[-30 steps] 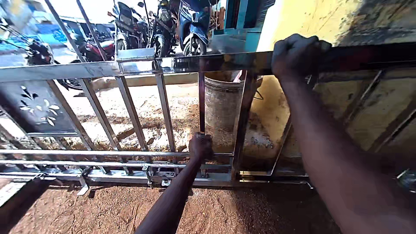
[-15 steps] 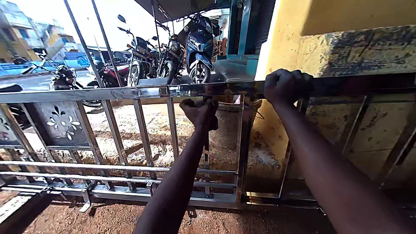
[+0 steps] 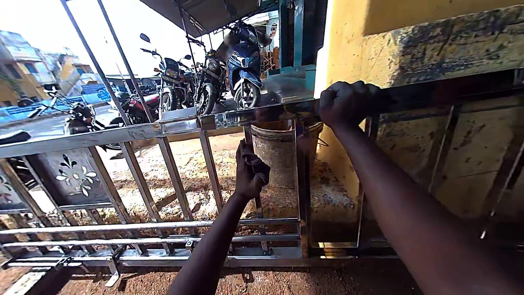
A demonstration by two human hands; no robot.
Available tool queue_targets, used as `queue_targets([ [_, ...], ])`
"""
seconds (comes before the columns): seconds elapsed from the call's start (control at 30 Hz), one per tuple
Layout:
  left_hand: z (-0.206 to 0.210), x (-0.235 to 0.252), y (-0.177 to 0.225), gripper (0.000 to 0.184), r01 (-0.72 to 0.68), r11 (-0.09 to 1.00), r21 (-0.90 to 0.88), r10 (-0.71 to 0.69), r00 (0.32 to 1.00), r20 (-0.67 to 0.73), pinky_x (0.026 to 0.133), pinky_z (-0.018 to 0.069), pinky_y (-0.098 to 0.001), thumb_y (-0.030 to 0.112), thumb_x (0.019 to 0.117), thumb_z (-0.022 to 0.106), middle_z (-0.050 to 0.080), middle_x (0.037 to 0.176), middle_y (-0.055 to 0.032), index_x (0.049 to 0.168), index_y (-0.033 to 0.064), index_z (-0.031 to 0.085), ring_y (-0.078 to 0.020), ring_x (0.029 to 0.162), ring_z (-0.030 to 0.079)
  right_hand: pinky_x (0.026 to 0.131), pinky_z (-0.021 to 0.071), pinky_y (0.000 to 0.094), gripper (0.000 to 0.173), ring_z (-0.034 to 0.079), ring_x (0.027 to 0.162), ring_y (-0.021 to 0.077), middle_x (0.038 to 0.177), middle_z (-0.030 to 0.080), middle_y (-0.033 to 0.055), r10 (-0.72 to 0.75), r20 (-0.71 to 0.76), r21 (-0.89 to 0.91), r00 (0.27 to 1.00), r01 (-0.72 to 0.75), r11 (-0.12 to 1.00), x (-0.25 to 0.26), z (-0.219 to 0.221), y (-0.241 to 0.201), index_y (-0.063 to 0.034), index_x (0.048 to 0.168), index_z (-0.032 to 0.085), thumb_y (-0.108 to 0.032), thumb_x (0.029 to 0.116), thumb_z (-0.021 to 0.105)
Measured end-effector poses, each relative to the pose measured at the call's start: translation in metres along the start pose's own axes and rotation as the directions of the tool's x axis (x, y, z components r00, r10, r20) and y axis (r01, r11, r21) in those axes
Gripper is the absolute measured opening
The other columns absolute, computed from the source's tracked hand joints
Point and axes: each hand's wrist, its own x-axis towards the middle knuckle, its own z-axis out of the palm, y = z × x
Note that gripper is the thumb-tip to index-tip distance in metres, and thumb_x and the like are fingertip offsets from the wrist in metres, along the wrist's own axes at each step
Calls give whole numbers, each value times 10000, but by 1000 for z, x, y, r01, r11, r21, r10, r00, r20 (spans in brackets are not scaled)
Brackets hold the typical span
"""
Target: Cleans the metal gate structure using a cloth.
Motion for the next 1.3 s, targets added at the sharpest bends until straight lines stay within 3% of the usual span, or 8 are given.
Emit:
queue_targets([
  [0.07, -20, 10, 18, 999, 151, 988, -7, -148, 975, 164, 1048, 490, -410, 211, 777, 722, 389, 1558, -241, 1599, -21, 204, -209, 1290, 547, 949, 403, 606, 453, 683, 914, 413, 842, 734, 180, 0, -14, 7, 1000, 0, 1000, 0, 0, 0, -38, 835, 695, -354, 988, 410],
  [0.13, -41, 20, 32, 810, 201, 978, 58, -209, 957, 200, 976, 559, -415, 33, 854, 682, 630, 1343, -182, 1572, -6, 308, -190, 1130, 670, 941, 406, 604, 447, 681, 897, 415, 823, 730, 180, 1, -32, 13, 999, -1, 1000, -1, 2, -1, -37, 810, 691, -349, 982, 420],
  [0.2, -51, 28, 30, 703, 252, 966, -54, -253, 968, -5, 974, 567, -377, 14, 939, 677, 664, 1284, -167, 1555, -20, 339, -180, 1091, 686, 924, 413, 599, 460, 678, 875, 406, 796, 718, 170, -5, -42, 4, 999, 5, 1000, -1, 3, 0, -45, 781, 669, -365, 986, 410],
  [0.3, -40, 51, 29, 606, 249, 887, -389, -402, 831, -385, 875, 610, -398, -42, 865, 746, 648, 1229, -158, 1372, 15, 420, -217, 1043, 700, 904, 419, 586, 468, 678, 839, 389, 779, 722, 158, -17, -49, 27, 999, 19, 999, 0, 2, 0, -49, 770, 672, -367, 990, 409],
  [0.5, -6, 60, 24, 146, 343, 898, -275, -429, 824, -370, 764, 616, -387, 136, 1001, 628, 725, 913, -85, 1050, 14, 692, -167, 821, 715, 885, 416, 556, 452, 672, 814, 366, 741, 708, 138, -13, -57, 24, 998, 15, 1000, -1, 2, -1, -57, 734, 649, -347, 986, 412],
  [0.63, 2, 61, 23, 320, 329, 899, -288, -393, 897, -203, 814, 617, -379, 223, 1043, 535, 724, 1042, -117, 1272, 10, 599, -195, 907, 724, 904, 415, 564, 446, 674, 829, 361, 756, 715, 131, -5, -45, 32, 999, 6, 999, 0, 3, 0, -58, 744, 657, -351, 986, 423],
  [1.0, 9, 74, 5, 229, 121, 917, -381, -246, 922, -299, 603, 571, -303, 161, 1032, 448, 668, 778, -21, 1081, 19, 621, -107, 637, 638, 929, 400, 562, 444, 672, 878, 374, 811, 733, 136, -25, -32, 13, 999, 25, 1000, 0, 2, 3, -54, 803, 677, -346, 1005, 409],
  [1.3, 5, 63, 5, 281, 104, 899, -426, -232, 937, -262, 703, 594, -331, 163, 1038, 421, 686, 886, -58, 1194, -2, 586, -135, 742, 668, 989, 370, 580, 473, 667, 999, 395, 902, 742, 170, 5, 46, 8, 999, -5, 1000, 1, -4, -1, -47, 900, 701, -377, 1018, 384],
])
